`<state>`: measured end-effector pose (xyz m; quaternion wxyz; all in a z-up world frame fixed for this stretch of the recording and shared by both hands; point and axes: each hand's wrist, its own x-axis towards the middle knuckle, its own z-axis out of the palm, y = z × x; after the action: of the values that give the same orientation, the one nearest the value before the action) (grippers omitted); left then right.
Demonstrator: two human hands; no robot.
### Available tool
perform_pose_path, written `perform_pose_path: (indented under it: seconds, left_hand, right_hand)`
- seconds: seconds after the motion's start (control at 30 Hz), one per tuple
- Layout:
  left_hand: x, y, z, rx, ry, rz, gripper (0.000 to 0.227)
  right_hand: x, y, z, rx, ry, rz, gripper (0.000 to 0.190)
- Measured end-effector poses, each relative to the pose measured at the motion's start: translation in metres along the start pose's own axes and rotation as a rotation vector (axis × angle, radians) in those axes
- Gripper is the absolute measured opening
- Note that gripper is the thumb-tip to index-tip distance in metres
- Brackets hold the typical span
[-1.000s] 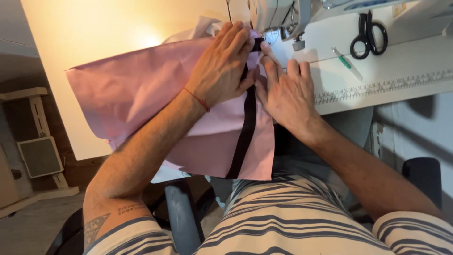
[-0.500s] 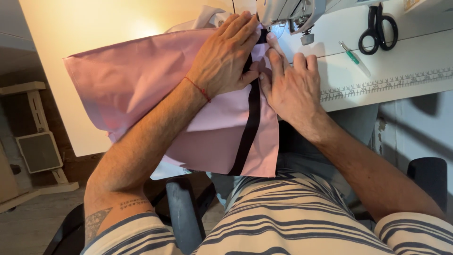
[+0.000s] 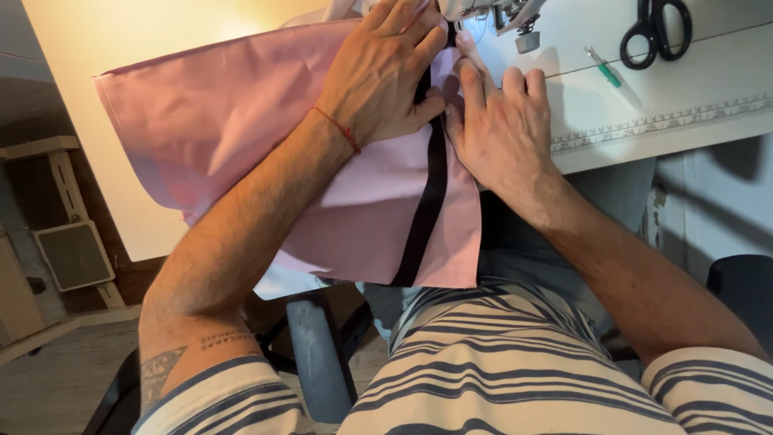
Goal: The recorder uses a pick-like tool to unpick or adjust threads on a fabric bag and then uses a sewing machine to stitch a black strap onto the bag.
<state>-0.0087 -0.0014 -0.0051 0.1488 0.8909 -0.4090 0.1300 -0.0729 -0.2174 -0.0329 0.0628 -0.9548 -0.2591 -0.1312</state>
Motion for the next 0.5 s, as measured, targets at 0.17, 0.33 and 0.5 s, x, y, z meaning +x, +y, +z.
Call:
perform_pose_path:
  seconds: [0.17,0.33,0.5]
  left_hand:
    - [0.0,-0.0026,-0.0004,-0.001,0.007,0.028,0.055]
    - [0.0024,-0.0047,-0.0056,0.029,0.0,0.033,0.061]
    - [0.0031,-0.005,-0.0051,0.039,-0.027,0.003,0.049]
  right_hand:
    - [0.0013,-0.0012,-0.0022,-0.008,0.031,-0.012,0.056]
    - [0.0069,-0.0003,-0.0093,0.054,-0.002,0.015,0.056]
    - [0.0026,0.0043,-0.0035,0.027,0.032,-0.01,0.055]
